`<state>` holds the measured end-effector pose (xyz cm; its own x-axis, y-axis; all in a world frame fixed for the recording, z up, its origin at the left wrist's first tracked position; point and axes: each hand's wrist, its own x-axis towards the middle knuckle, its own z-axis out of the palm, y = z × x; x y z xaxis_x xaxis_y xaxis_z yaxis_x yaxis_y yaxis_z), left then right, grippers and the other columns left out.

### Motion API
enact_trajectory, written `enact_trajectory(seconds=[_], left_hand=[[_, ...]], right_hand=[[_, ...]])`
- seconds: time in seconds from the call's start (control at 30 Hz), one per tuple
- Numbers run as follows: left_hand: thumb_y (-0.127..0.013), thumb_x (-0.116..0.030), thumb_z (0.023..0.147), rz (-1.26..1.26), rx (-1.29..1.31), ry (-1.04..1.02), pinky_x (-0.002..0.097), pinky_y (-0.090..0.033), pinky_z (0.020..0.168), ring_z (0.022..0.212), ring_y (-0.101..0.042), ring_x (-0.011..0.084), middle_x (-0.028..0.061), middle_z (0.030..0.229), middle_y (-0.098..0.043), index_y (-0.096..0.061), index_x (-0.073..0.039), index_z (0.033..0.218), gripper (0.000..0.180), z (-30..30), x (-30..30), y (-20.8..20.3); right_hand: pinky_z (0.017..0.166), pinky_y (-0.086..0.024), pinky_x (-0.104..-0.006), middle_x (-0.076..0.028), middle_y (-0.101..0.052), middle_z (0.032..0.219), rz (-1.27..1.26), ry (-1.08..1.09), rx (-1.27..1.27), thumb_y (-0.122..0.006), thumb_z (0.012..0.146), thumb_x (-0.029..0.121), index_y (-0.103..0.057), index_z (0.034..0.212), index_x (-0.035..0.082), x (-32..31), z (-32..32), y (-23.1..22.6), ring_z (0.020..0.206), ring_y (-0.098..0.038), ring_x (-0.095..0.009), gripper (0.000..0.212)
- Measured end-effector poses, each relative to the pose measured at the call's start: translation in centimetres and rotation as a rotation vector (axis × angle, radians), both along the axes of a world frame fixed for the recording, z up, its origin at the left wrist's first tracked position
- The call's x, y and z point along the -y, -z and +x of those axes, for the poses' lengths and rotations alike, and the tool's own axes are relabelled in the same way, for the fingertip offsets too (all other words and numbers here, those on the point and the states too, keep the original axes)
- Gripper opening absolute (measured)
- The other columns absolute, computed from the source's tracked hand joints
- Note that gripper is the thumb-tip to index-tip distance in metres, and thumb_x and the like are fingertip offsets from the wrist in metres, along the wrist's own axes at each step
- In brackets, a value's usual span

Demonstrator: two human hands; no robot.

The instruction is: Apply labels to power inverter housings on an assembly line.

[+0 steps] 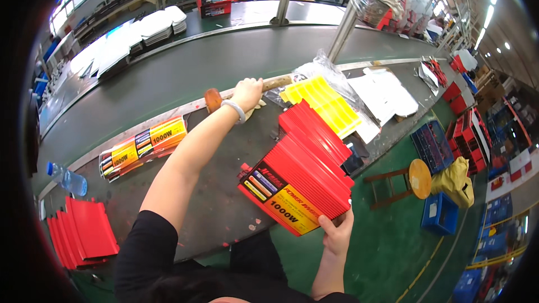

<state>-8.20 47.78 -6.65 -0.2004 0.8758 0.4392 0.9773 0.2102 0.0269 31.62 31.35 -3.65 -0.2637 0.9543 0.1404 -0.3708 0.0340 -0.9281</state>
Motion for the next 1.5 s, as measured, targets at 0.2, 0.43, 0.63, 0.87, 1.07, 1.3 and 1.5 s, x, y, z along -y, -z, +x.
enact_trajectory(seconds=[0.2, 0.43, 0.63, 0.87, 1.07, 1.3, 1.5], left_hand=[[-0.051, -0.015, 0.088, -0.088, 0.045, 0.038, 0.0397, -0.052, 0.082, 0.087, -0.068, 0.0287, 0.0128, 0.09, -0.07, -0.066, -0.005, 0.099, 0.02, 1.6, 1.0, -1.2], [-0.067, -0.033, 0.083, -0.075, 0.227, 0.042, 0.0478, -0.042, 0.102, 0.126, -0.047, 0.0387, 0.0243, 0.146, -0.035, -0.035, -0.01, 0.145, 0.073, 1.4, 4.8, -4.7], [-0.068, -0.037, 0.083, 0.289, 0.329, 0.026, 0.0452, -0.043, 0.101, 0.121, -0.049, 0.0425, 0.026, 0.145, -0.033, -0.038, -0.01, 0.143, 0.072, 1.9, 15.8, -10.9], [-0.074, -0.022, 0.078, 0.584, 0.342, 0.152, 0.0443, -0.043, 0.099, 0.119, -0.05, 0.0389, 0.0244, 0.141, -0.034, -0.042, -0.009, 0.138, 0.07, 7.0, 31.4, -15.2], [-0.074, -0.019, 0.078, 0.638, 0.347, 0.074, 0.0424, -0.044, 0.097, 0.118, -0.05, 0.0367, 0.0173, 0.144, -0.035, -0.043, -0.011, 0.14, 0.07, 9.6, 40.6, -15.4], [-0.073, -0.01, 0.075, 0.612, 0.487, -0.054, 0.0419, -0.035, 0.107, 0.129, -0.041, 0.0353, 0.0179, 0.143, -0.038, -0.042, -0.003, 0.139, 0.072, 11.2, 46.5, -11.4], [-0.071, -0.016, 0.079, 0.544, 0.57, -0.247, 0.0361, -0.043, 0.094, 0.117, -0.052, 0.0261, 0.0143, 0.136, -0.048, -0.055, -0.003, 0.127, 0.052, 13.7, 51.9, -5.6]], right_hand=[[0.099, -0.042, -0.0347, -0.012, -0.06, 0.121, -0.01, -0.003, -0.005, -0.078, 0.074, 0.005, -0.047, 0.129, -0.004, 0.6, 0.2, 0.2, 0.112, -0.058, -0.022, 0.065], [0.101, -0.04, -0.034, -0.01, -0.057, 0.124, 0.094, 0.101, 0.035, -0.076, 0.076, 0.001, -0.045, 0.132, -0.002, 0.3, -2.4, -0.2, 0.114, -0.056, -0.021, 0.064], [0.089, -0.045, -0.0264, -0.008, -0.057, 0.119, 0.34, 0.145, 0.231, -0.068, 0.083, -0.005, -0.042, 0.133, -0.002, -1.0, -6.1, 0.3, 0.105, -0.057, -0.015, 0.057], [0.093, -0.045, -0.0281, -0.011, -0.053, 0.122, 0.475, 0.208, 0.268, -0.07, 0.083, -0.002, -0.037, 0.135, -0.005, -3.2, -8.1, 3.2, 0.11, -0.055, -0.017, 0.062], [0.1, -0.041, -0.0334, -0.015, -0.048, 0.131, 0.67, 0.218, 0.365, -0.075, 0.078, 0.0, -0.035, 0.139, -0.005, -4.0, -8.6, 3.7, 0.117, -0.051, -0.022, 0.073], [0.105, -0.037, -0.0366, -0.016, -0.047, 0.134, 0.697, 0.232, 0.384, -0.076, 0.078, 0.003, -0.035, 0.139, -0.003, -4.0, -8.6, 4.0, 0.123, -0.048, -0.023, 0.074], [0.085, -0.043, -0.0287, -0.006, -0.054, 0.098, 0.618, 0.425, 0.292, -0.07, 0.085, 0.004, -0.052, 0.113, 0.001, 3.0, -9.7, 4.8, 0.09, -0.051, -0.015, 0.033]])
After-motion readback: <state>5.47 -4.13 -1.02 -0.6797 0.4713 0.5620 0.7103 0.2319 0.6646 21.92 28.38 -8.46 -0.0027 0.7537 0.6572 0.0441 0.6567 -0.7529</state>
